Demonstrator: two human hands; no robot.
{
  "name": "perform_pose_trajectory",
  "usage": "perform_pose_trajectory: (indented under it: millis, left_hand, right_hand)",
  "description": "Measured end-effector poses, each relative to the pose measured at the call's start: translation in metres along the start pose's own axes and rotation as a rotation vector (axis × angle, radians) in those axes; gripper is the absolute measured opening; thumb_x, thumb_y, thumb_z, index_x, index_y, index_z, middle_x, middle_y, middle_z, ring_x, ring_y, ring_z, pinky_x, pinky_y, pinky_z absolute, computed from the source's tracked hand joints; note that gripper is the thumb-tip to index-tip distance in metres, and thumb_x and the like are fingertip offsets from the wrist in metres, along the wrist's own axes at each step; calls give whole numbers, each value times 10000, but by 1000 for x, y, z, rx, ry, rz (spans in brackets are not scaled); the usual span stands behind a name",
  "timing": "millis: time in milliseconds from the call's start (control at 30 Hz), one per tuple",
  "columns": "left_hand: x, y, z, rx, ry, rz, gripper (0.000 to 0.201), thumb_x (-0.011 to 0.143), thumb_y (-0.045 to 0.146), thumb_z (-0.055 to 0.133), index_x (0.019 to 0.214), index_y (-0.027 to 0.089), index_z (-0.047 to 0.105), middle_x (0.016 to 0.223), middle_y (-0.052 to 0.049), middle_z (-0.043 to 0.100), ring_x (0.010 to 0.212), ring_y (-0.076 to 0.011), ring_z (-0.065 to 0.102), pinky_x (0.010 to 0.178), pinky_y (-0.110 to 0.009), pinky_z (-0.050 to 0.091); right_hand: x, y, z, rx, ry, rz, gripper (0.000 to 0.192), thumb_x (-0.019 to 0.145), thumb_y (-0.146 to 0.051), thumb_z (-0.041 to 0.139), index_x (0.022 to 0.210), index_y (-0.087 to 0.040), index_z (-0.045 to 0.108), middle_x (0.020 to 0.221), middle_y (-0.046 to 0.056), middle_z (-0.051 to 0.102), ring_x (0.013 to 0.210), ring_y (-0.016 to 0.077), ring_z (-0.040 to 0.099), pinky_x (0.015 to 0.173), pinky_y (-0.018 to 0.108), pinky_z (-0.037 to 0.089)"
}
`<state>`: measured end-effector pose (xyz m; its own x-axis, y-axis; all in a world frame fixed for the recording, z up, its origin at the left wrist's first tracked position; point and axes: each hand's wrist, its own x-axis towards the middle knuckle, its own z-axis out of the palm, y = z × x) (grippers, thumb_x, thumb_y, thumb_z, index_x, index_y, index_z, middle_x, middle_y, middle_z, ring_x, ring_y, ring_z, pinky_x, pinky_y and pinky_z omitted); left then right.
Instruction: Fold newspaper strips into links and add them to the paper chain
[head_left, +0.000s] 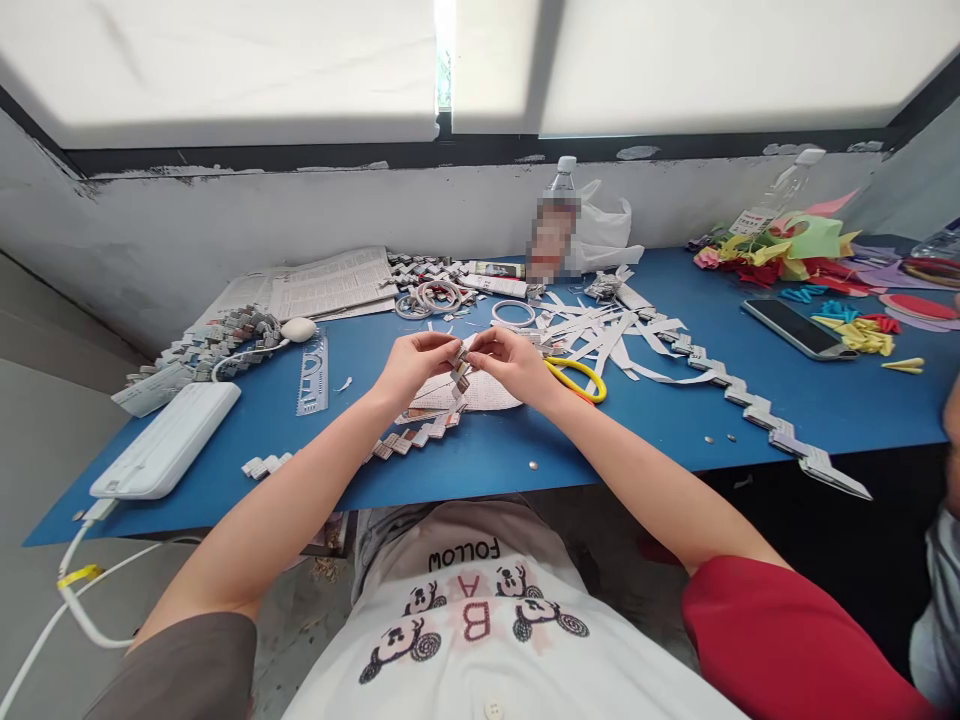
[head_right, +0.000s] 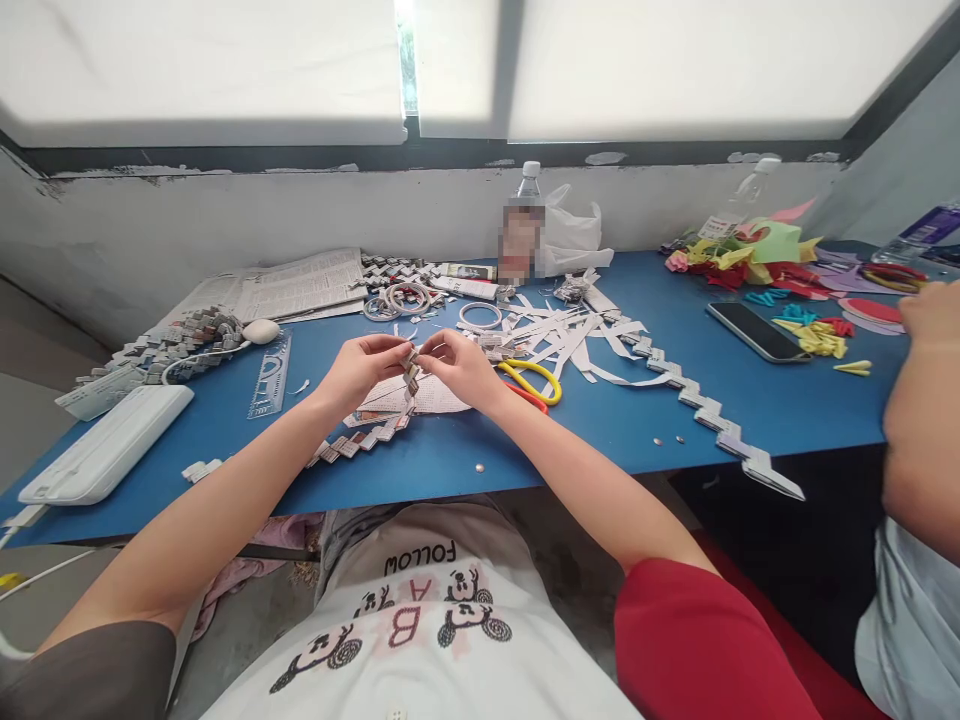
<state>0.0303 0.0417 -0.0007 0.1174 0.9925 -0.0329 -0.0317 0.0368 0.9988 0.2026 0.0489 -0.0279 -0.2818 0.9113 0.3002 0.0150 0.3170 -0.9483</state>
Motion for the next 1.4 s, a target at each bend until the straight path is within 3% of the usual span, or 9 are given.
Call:
perform_pose_trajectory:
  millis: [300,533,700,933,1200,1300,1400]
  left_hand:
    - [-1,1,-1,65,-54,48,354,610,353,820,884,147,734,886,-73,740,893,-217,682,919,-390,516]
    - [-3,5,-1,69,-155,101,522,665,333,782,1117,170,579,883,-60,737,835,-184,683,818,-354,523]
    - [-5,9,-2,124,-209,117,549,669,328,783,1139,180,540,924,-70,728,848,-183,673,775,-314,500]
    - [-2,6,-2,121,-178,93,553,634,328,816,1108,171,577,949,-85,722,873,-196,670,809,-348,514]
    - [-1,2,-2,173,-179,-16,472,613,515,801,888,145,702,827,-74,718,784,-194,668,778,-344,529]
    - [-1,2,-1,230,-145,40,425,633,499,786,850,144,700,771,-63,703,720,-186,651,707,-327,521]
    - [-4,1,1,407,-93,181,282,727,431,714,796,158,694,710,-52,684,653,-180,625,655,-315,491]
  right_hand:
    - [1,4,2,-6,50,-49,325,728,-443,719,853,-184,568,807,12,618,697,141,616,662,306,539]
    - [1,-4,-9,-128,-83,-174,289,822,-451,636,997,-223,669,854,16,516,663,122,577,651,313,556]
    - [-2,-4,-11,-165,-46,-201,256,843,-395,621,991,-196,681,806,14,532,606,120,590,623,322,548]
    - [-3,-4,-4,-87,27,-140,329,797,-480,644,942,-188,684,763,22,622,597,138,616,622,332,560]
    - [-2,-5,-2,-37,101,-155,360,744,-510,682,900,-187,657,793,27,633,600,142,622,615,340,558]
    - [-3,-8,-4,-82,89,-129,354,754,-502,674,904,-183,648,793,30,643,611,143,614,613,330,541]
    - [-3,-10,-7,-180,81,-110,302,779,-459,658,900,-181,650,812,40,652,703,161,616,617,305,506]
